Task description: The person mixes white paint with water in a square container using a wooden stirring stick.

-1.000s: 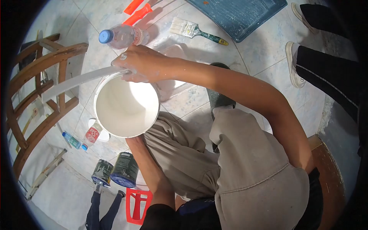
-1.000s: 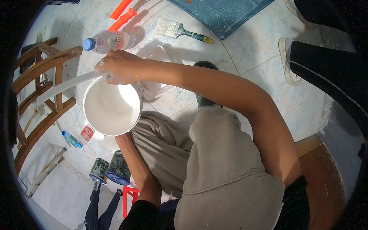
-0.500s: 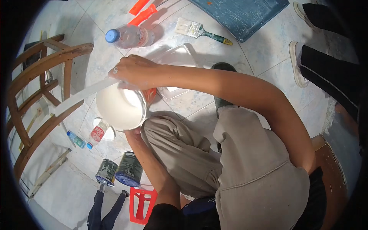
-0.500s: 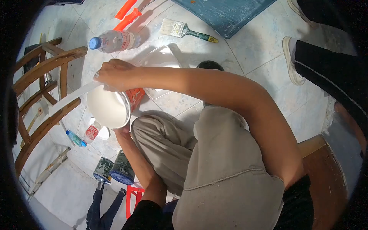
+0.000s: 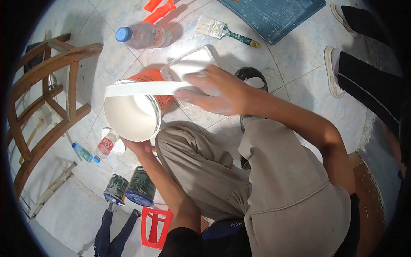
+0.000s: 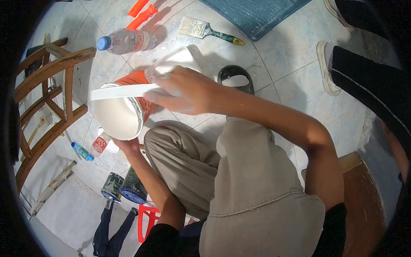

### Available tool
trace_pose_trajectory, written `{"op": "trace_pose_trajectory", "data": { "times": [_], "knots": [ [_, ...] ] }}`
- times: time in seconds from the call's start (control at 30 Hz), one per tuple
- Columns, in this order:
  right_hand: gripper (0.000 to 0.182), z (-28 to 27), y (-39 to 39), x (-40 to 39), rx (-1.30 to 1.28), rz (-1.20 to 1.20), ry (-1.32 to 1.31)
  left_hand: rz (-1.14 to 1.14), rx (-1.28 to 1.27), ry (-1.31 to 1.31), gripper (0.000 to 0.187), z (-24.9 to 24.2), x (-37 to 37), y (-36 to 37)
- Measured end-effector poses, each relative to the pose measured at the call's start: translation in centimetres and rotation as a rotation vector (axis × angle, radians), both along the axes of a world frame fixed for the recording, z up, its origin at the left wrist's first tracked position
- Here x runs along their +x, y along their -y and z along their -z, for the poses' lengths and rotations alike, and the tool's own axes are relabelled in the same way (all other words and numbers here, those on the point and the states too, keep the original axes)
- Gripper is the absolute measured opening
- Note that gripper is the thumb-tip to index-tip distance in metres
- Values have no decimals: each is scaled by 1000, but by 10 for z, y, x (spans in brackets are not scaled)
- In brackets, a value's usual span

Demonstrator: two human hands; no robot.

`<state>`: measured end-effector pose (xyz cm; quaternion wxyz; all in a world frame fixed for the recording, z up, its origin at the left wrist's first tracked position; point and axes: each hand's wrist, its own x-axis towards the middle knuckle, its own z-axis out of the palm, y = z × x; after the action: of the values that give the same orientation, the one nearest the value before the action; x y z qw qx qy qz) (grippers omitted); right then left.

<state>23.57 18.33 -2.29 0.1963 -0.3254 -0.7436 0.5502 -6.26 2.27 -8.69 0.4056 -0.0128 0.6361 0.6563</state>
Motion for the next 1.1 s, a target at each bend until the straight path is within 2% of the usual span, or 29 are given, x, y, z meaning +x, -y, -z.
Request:
{"op": "trace_pose_trajectory", "data": {
  "times": [0.1, 0.13, 0.23, 0.27, 0.33, 0.37, 0.43, 0.53, 0.6, 0.67, 0.73, 0.77, 0.83, 0.87, 0.97, 1.0, 1.1],
  "knots": [
    [31, -4, 23, 43, -113, 36, -13, 320, -56, -469, 49, 0, -31, 2],
    [29, 1, 28, 50, -142, 43, -12, 710, -324, -1100, 45, -14, -36, 0],
    [29, 18, 34, 70, -229, 31, 27, 736, -377, -1432, 43, -7, -56, 11],
    [24, 18, 34, 75, -149, -26, 94, 770, -344, -1635, 43, -6, -64, 9],
    [24, 18, 33, 83, 10, -139, 223, 556, -248, -853, 42, -7, -77, 13],
    [23, 27, 37, 86, 128, -97, 168, 437, -196, -466, 42, -20, -71, 4],
    [24, 50, 47, 86, 368, -15, 56, 403, -238, -520, 40, -38, -52, -12],
    [24, 14, 28, 71, -442, -33, 314, 435, -308, -585, 39, -46, -54, -16],
    [26, 31, 44, 72, -339, -57, 137, 467, -357, -610, 38, -49, -58, -16],
    [28, 38, 51, 70, -420, -87, 62, 479, -402, -620, 38, -53, -56, -18],
    [30, 40, 52, 56, -687, -119, 88, 475, -455, -644, 39, -59, -51, -19],
    [30, 43, 53, 48, -673, -141, 72, 472, -484, -656, 39, -62, -47, -17],
    [31, 57, 64, 28, -648, -181, 35, 426, -519, -647, 40, -64, -42, -9],
    [33, 82, 76, 16, -613, -202, -46, 402, -533, -647, 41, -66, -41, -6],
    [33, 82, 73, -22, -626, -268, -79, 232, -479, -551, 40, -64, -36, 9],
    [30, 85, 75, -35, -715, -266, -95, 213, -489, -531, 47, -65, -34, 12],
    [29, 73, 77, -63, -913, -244, -185, 160, -471, -497, 47, -62, -35, 22]
  ]
}}
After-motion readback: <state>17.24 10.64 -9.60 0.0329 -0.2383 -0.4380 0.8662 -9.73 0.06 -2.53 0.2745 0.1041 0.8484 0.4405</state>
